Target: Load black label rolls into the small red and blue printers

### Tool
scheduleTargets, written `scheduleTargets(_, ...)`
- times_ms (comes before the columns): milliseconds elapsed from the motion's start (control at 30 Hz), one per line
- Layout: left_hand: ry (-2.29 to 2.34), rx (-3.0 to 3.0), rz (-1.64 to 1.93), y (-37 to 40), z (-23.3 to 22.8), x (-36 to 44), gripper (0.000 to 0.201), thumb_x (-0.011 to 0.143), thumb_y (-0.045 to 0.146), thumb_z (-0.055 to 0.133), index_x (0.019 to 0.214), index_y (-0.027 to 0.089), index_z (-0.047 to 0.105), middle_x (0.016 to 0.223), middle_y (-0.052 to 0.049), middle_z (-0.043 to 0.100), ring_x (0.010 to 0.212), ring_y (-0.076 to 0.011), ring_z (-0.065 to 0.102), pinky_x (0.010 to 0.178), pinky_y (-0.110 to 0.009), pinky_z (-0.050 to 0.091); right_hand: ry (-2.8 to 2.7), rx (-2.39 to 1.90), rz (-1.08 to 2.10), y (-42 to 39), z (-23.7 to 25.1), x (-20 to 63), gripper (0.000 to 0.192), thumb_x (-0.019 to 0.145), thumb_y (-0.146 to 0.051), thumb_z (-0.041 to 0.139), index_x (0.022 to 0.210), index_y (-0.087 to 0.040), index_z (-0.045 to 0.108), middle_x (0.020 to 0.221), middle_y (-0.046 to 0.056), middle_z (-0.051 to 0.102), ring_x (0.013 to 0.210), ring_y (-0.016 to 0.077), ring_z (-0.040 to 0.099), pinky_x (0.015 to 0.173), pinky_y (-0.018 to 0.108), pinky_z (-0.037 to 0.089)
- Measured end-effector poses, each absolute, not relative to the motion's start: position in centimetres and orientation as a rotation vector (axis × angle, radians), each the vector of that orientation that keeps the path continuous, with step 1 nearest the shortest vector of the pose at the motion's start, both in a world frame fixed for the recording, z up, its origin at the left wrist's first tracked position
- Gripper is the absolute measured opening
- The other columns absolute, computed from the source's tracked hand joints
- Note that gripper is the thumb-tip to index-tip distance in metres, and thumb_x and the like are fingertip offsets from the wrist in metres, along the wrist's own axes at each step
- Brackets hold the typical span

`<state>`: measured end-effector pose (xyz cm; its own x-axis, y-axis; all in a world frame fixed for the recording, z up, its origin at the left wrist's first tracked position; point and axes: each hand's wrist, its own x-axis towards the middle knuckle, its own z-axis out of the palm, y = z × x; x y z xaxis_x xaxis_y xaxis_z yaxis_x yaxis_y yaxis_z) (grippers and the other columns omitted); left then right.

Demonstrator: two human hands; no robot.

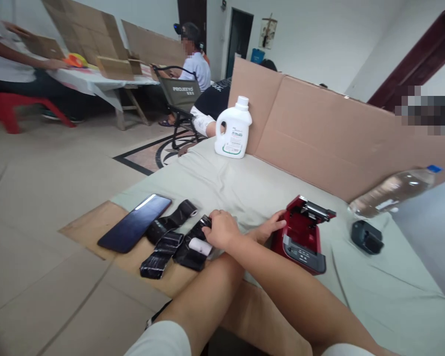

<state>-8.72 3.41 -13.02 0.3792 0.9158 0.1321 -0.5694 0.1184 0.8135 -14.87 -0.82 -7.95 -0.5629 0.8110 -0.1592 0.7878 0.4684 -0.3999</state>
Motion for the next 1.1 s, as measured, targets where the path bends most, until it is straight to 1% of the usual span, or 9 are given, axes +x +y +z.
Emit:
scheduleTargets(133,0.408,0.999,1.11,4.3,-14.0,-7.9,0.085,0.07,0.036,0.076,0.143,0.018,0.036,0.145,-0.01,0.046,0.139,-0.0371,0.032,0.116,-0.042,0.023,-2.327,-1.12,0.816,-3.1,-5.1,-9.0,0.03,0.083,-0.026,0.059,0.112,-0.018,0.053,0.111,0.01,0.058,0.1,0.0205,0.056,0.092,0.038,0.046)
scheduleTargets(267,0.399,1.08,1.103,4.2,-14.0,-8.3,0.085,0.071,0.033,0.072,0.145,0.021,0.032,0.148,-0.007,0.043,0.14,-0.0342,0.032,0.117,-0.042,0.024,-2.237,-0.787,1.642,-5.8,-0.7,-0.2,0.034,0.085,-0.045,0.061,0.106,-0.018,0.056,0.098,0.006,0.063,0.088,0.0178,0.06,0.076,0.032,0.051)
scheduleTargets(333,0.432,1.061,1.104,3.8,-13.7,-8.5,0.084,0.073,0.032,0.069,0.146,0.022,0.031,0.149,-0.008,0.041,0.14,-0.0331,0.032,0.117,-0.044,0.023,-2.202,-0.838,1.86,-6.2,0.5,4.1,0.039,0.082,-0.05,0.064,0.105,-0.018,0.059,0.097,0.006,0.064,0.087,0.018,0.061,0.073,0.03,0.051)
scheduleTargets(400,0.461,1.049,1.096,3.4,-13.2,-8.4,0.085,0.072,0.031,0.068,0.146,0.022,0.03,0.15,-0.008,0.04,0.14,-0.0321,0.033,0.117,-0.045,0.022,-2.189,-1.076,1.637,-5.5,0.4,7.5,0.038,0.083,-0.049,0.062,0.108,-0.02,0.059,0.1,0.006,0.065,0.088,0.0189,0.062,0.071,0.031,0.052)
scheduleTargets(500,0.467,1.051,1.099,3.2,-12.9,-8.3,0.084,0.071,0.031,0.069,0.146,0.02,0.031,0.151,-0.01,0.039,0.14,-0.0308,0.032,0.117,-0.044,0.021,-2.186,-1.438,0.951,-2.9,-1.5,10.6,0.032,0.085,-0.041,0.057,0.11,-0.022,0.061,0.106,0.007,0.066,0.092,0.0211,0.063,0.072,0.034,0.053)
scheduleTargets(567,0.464,1.059,1.109,3.3,-12.8,-8.3,0.083,0.071,0.031,0.069,0.145,0.02,0.034,0.151,-0.009,0.04,0.14,-0.0308,0.032,0.118,-0.044,0.02,-2.224,-1.593,0.57,-0.9,-3.0,11.2,0.029,0.082,-0.033,0.057,0.108,-0.021,0.064,0.106,0.007,0.068,0.096,0.0228,0.062,0.08,0.037,0.052)
scheduleTargets(667,0.46,1.08,1.11,3.5,-13.0,-8.3,0.082,0.071,0.032,0.069,0.145,0.022,0.035,0.15,-0.007,0.041,0.141,-0.0306,0.031,0.118,-0.044,0.019,-2.331,-1.73,0.255,1.2,-4.3,10.8,0.03,0.08,-0.027,0.059,0.108,-0.021,0.068,0.105,0.007,0.071,0.101,0.0246,0.06,0.09,0.041,0.046)
scheduleTargets(933,0.486,1.105,1.082,3.8,-13.4,-8.3,0.085,0.072,0.034,0.069,0.147,0.02,0.03,0.153,-0.008,0.036,0.14,-0.0301,0.031,0.117,-0.042,0.021,-2.536,-1.896,0.174,2.4,-3.8,9.1,0.029,0.083,-0.03,0.06,0.11,-0.032,0.071,0.107,0.003,0.073,0.111,0.0293,0.057,0.093,0.05,0.04)
scheduleTargets(1100,0.498,1.113,1.083,3.7,-13.5,-8.2,0.086,0.072,0.034,0.068,0.146,0.019,0.03,0.153,-0.01,0.035,0.141,-0.031,0.03,0.118,-0.043,0.02,-2.599,-1.936,0.161,3.1,-3.6,9.0,0.037,0.082,-0.027,0.061,0.119,-0.029,0.067,0.117,0.006,0.07,0.117,0.0321,0.056,0.096,0.052,0.038)
